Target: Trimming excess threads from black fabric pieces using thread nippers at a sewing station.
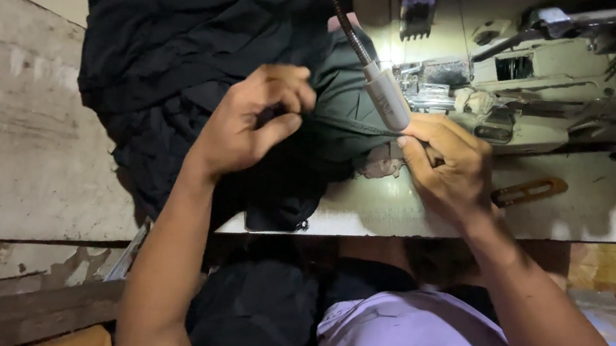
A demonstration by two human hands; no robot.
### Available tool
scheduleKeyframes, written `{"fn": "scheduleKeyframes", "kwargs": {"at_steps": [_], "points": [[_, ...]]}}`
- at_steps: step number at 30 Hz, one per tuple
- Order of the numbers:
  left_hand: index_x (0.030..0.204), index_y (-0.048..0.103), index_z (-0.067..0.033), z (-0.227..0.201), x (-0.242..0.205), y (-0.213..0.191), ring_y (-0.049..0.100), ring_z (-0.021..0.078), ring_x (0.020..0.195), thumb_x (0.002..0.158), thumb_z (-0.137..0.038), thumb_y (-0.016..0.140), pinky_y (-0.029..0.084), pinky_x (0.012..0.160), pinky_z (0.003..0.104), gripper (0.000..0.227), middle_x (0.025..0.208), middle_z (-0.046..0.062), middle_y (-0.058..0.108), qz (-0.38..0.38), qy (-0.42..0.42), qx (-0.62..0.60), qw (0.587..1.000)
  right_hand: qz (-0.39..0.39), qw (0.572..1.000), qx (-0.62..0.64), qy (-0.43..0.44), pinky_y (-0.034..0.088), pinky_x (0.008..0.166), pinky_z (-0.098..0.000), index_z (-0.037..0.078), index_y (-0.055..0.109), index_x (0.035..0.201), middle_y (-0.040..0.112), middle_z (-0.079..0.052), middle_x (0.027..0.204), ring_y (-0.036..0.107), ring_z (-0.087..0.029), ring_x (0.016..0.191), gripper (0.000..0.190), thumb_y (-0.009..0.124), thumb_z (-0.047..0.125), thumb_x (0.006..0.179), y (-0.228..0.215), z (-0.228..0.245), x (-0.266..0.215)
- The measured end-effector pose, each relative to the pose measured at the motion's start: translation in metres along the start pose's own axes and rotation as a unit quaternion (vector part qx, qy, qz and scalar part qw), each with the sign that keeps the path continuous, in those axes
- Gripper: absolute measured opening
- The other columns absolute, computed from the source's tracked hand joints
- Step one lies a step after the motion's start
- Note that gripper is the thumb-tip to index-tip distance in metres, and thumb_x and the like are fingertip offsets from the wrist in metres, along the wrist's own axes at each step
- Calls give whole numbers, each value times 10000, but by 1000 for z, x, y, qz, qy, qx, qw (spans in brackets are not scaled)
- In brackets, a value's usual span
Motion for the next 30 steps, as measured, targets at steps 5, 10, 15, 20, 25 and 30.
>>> {"fn": "scheduleKeyframes", "kwargs": {"at_steps": [5, 10, 15, 20, 25, 30], "points": [[743, 584, -82, -34, -8, 8, 577, 200, 692, 772, -163, 531, 445, 710, 324, 101, 716, 59, 589, 70, -15, -215, 974, 8, 1000, 15, 13, 352, 341, -265, 2, 638, 820, 633, -125, 784, 472, -231, 378, 141, 562, -104, 766, -1, 0, -1], [716, 531, -80, -82, -6, 17, 575, 317, 573, 798, -223, 442, 444, 552, 389, 187, 593, 110, 556, 124, -31, -11, 992, 6, 1000, -1, 0, 333, 340, -248, 2, 646, 824, 629, -123, 800, 436, -165, 382, 144, 572, -106, 763, -3, 7, 2], [615, 506, -176, -50, -26, 16, 551, 258, 386, 799, -260, 462, 430, 406, 400, 207, 425, 40, 501, 51, -54, 454, 888, 10, 1000, -3, 1, 328, 329, -248, 13, 655, 829, 631, -113, 786, 450, -161, 382, 150, 589, -104, 762, -2, 12, 2], [790, 565, -126, -51, -37, 7, 586, 259, 683, 821, -235, 508, 434, 731, 349, 127, 649, 37, 535, -54, -52, 263, 962, 11, 1000, -6, 2, 337, 348, -231, 32, 659, 832, 633, -78, 801, 429, -142, 386, 140, 601, -83, 777, -2, 8, 0], [784, 567, -69, -92, -32, 16, 505, 284, 633, 785, -103, 515, 404, 642, 380, 61, 674, 72, 516, -43, 46, 90, 994, 52, 997, 4, -61, 409, 635, -294, 11, 607, 927, 606, -135, 931, 536, -248, 703, 158, 547, -71, 806, -3, 5, -9], [763, 505, -47, -100, -29, 31, 437, 260, 531, 816, -71, 508, 374, 571, 327, 59, 634, 62, 461, 84, 91, 3, 992, 181, 981, 0, -76, 456, 794, -267, -6, 546, 960, 549, -159, 1025, 583, -235, 922, 146, 477, -22, 832, -14, 41, -18]]}}
Point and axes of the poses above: each hand's wrist, its own x-axis towards the middle knuckle, its own y-axis out of the palm, z = x × y, the point moved 1 cm from there along x, towards the middle knuckle
